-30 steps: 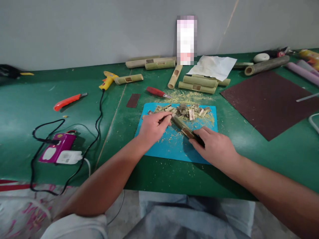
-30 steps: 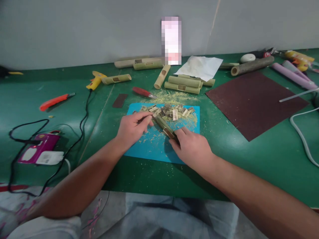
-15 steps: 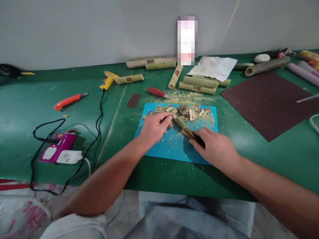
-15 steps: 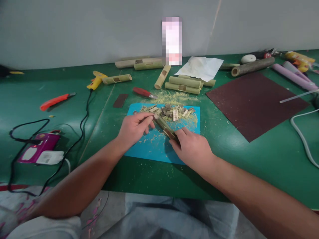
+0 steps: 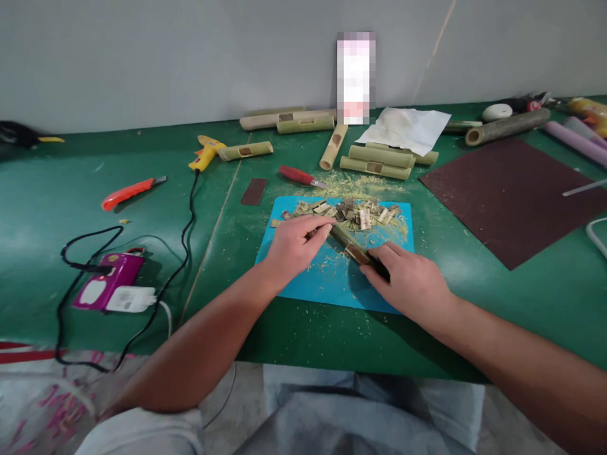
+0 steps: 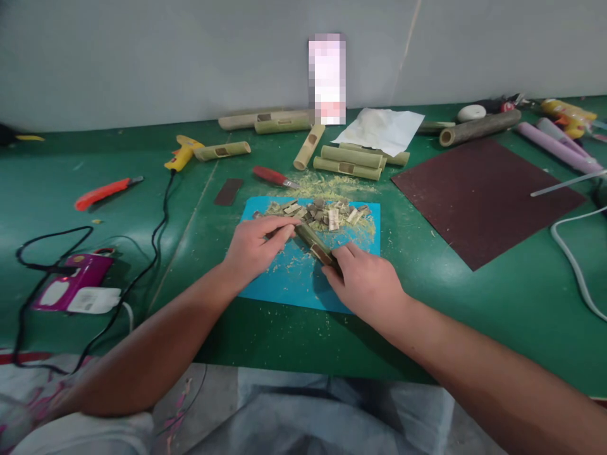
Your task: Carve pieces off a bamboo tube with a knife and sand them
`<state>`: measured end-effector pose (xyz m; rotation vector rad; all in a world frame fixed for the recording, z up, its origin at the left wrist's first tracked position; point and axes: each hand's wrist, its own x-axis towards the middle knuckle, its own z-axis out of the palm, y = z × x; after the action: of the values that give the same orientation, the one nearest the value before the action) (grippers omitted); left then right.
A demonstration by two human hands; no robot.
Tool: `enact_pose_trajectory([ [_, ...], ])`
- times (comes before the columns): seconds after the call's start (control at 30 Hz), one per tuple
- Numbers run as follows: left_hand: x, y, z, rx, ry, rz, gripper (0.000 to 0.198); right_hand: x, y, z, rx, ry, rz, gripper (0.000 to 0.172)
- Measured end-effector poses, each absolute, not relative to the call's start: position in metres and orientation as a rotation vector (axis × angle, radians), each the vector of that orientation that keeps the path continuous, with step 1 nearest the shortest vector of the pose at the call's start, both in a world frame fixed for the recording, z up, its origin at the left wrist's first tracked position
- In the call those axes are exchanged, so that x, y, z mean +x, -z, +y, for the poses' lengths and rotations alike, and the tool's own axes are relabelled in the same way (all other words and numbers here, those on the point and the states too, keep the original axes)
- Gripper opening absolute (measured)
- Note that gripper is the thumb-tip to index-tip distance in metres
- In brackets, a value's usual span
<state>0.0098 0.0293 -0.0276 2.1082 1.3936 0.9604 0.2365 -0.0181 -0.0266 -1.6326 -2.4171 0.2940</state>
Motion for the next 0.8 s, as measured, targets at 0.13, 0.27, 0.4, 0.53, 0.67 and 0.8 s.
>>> enact_pose_trajectory([
  [0.13,0.0099,0.0277,0.0294,2.117,-0.956,1.394,0.023,0.2358,0.0254,-0.018,-1.647,-0.305,-2.418,0.025],
  [0.27,0.0101,0.0278,0.0292,2.108,-0.953,1.397,0.025,0.2355,0.025,-0.0175,-1.642,-0.311,-2.419,0.025],
  [0.4,0.0099,0.0275,0.0292,2.147,-0.963,1.36,0.024,0.2354,0.0255,-0.0175,-1.652,-0.323,-2.418,0.025],
  [0.53,0.0092,0.029,0.0312,2.181,-1.032,1.369,0.023,0.2354,0.0252,-0.0179,-1.658,-0.328,-2.422,0.025],
  [0.67,0.0082,0.0333,0.0343,2.294,-1.072,1.36,0.023,0.236,0.0244,-0.0181,-1.645,-0.326,-2.42,0.025],
  [0.8,0.0065,0.0358,0.0359,2.389,-1.007,1.379,0.023,0.2364,0.025,-0.0178,-1.637,-0.314,-2.417,0.024],
])
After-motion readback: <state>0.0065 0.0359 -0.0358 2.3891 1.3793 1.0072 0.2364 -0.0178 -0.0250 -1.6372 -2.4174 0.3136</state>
